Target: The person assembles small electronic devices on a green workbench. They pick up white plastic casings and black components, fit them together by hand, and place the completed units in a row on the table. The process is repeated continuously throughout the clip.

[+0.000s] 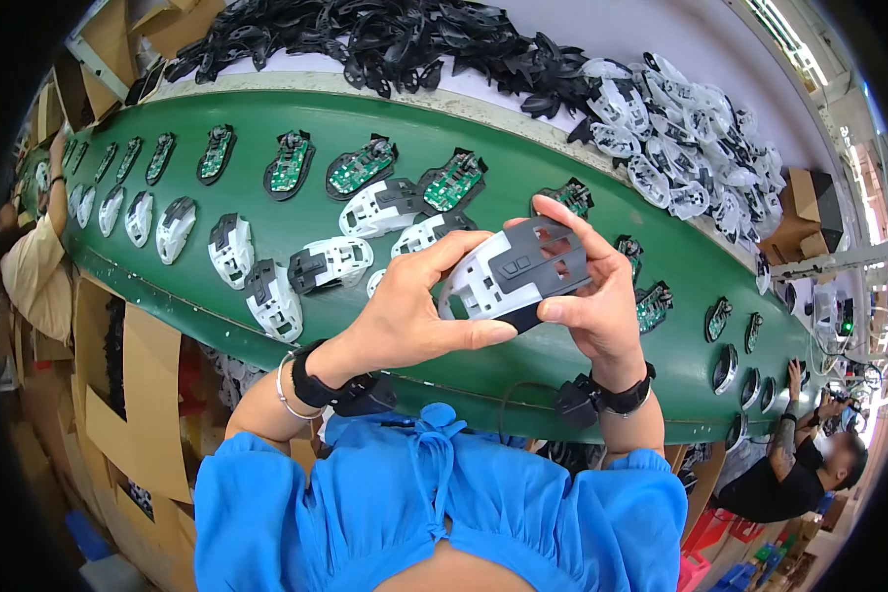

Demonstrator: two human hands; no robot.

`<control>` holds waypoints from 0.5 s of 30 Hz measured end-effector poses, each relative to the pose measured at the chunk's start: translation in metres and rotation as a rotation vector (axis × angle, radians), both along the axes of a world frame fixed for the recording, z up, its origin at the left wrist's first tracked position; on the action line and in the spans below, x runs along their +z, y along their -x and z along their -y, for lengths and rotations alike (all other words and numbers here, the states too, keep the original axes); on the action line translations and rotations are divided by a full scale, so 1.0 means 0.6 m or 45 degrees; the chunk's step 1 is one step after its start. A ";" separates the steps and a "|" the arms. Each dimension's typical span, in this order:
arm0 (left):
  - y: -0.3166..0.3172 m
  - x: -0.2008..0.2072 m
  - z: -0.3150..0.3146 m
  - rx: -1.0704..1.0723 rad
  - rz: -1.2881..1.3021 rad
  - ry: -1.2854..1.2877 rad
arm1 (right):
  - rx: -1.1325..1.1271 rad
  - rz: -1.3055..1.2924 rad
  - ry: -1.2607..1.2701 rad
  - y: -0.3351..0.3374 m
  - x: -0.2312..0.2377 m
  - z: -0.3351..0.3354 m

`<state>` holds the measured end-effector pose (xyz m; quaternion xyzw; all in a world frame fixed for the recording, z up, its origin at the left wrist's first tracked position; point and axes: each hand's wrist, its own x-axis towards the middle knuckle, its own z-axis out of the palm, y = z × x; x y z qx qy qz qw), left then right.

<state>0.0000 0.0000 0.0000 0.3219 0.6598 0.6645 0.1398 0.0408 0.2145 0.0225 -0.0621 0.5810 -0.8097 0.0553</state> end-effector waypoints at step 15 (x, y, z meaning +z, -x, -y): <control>0.019 -0.001 0.022 -0.051 0.300 -0.026 | -0.011 0.108 -0.088 0.064 0.032 0.023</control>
